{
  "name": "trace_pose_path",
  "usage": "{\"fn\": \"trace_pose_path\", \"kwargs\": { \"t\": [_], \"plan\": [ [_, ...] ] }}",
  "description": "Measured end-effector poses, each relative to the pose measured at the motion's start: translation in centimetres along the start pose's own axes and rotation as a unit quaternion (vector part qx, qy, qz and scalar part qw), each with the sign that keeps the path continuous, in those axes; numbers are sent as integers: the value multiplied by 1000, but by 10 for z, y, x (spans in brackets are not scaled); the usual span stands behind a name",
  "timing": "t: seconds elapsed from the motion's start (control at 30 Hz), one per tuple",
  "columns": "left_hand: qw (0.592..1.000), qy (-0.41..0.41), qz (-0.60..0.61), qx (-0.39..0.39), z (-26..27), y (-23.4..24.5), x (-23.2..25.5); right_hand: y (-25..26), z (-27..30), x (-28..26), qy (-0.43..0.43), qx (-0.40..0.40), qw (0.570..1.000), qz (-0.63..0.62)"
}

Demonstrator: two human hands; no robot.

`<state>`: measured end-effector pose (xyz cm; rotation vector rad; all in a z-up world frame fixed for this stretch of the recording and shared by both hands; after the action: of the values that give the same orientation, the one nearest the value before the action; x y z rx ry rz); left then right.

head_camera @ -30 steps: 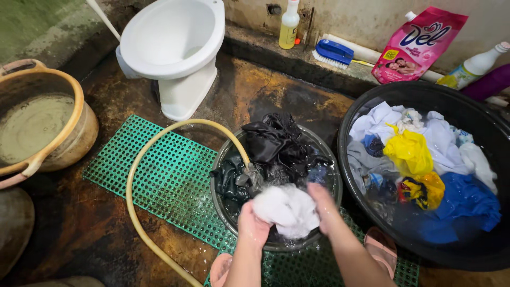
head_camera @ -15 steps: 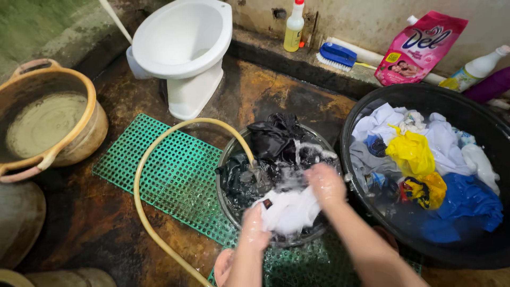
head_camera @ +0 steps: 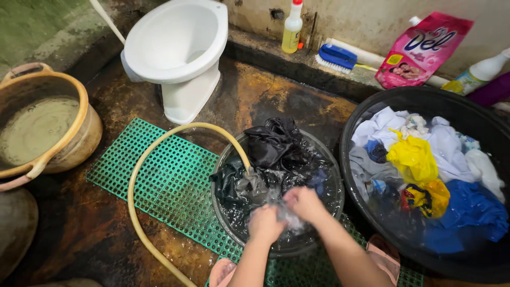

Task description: The person washes clothes by hand in a small basin, scrubbing and rinsing each item individually. They transfer washed items to a larger basin containing other wet clothes.

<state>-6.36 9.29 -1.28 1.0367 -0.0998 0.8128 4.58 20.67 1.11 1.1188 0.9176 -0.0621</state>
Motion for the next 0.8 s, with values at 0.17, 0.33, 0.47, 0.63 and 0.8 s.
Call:
{"fn": "trace_pose_path", "kwargs": {
  "t": [0.17, 0.33, 0.47, 0.63, 0.8],
  "plan": [
    [919, -114, 373, -63, 28, 24, 74, 109, 17, -66, -44, 60, 947, -311],
    [927, -120, 354, 6, 64, 88, 84, 171, 57, -91, -9, -12, 985, -171],
    [907, -249, 260, 218, 114, 185, 112, 190, 68, -79, -28, -57, 993, 95],
    [892, -172, 308, 282, 126, 252, 87, 238, 75, -136, 108, 40, 986, 119],
    [835, -295, 420, 198, 106, 216, 112, 267, 117, -250, 379, 118, 916, 57]
  ]
}}
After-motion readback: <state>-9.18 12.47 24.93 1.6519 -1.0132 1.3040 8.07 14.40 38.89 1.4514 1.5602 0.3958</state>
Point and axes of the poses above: each hand's wrist, its own z-axis away from the middle knuckle, its own y-axis out of the back of the hand, x = y × z, the point moved 10 cm from there along -z, towards the middle knuckle, and after that the axes turned 4 degrees about y, right-handed, at the moved point
